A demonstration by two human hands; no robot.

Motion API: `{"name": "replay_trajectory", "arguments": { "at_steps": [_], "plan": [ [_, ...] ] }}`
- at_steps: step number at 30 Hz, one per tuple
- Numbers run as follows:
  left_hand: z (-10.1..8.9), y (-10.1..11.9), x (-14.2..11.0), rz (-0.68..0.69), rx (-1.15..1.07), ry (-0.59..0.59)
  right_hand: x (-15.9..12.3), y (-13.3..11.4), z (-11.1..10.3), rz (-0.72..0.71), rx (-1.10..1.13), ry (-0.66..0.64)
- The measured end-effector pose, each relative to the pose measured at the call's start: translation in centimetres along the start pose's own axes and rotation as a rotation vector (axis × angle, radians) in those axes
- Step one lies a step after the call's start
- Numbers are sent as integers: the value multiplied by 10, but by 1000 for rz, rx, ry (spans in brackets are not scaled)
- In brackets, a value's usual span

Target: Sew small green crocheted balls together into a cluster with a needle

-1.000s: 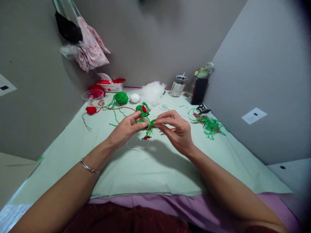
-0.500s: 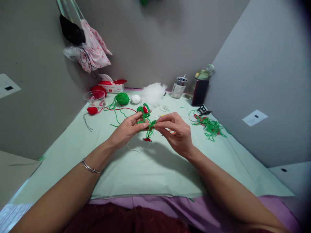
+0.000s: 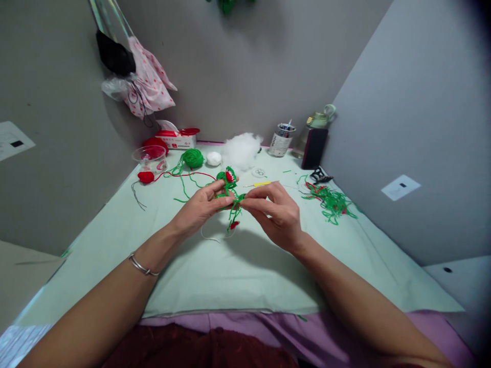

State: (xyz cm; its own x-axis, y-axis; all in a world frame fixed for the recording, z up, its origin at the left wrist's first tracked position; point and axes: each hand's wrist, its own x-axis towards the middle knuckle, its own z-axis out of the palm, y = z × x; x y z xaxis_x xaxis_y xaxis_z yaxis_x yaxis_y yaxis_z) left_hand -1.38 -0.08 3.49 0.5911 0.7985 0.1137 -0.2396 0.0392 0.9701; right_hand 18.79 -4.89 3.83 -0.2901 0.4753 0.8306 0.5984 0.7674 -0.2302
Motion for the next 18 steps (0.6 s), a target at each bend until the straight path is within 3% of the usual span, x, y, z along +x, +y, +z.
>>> {"name": "replay_trajectory", "arguments": {
  "at_steps": [18],
  "plan": [
    [3, 3, -1, -30, -124, -9, 0, 2, 2, -35, -37, 12]
  ]
}}
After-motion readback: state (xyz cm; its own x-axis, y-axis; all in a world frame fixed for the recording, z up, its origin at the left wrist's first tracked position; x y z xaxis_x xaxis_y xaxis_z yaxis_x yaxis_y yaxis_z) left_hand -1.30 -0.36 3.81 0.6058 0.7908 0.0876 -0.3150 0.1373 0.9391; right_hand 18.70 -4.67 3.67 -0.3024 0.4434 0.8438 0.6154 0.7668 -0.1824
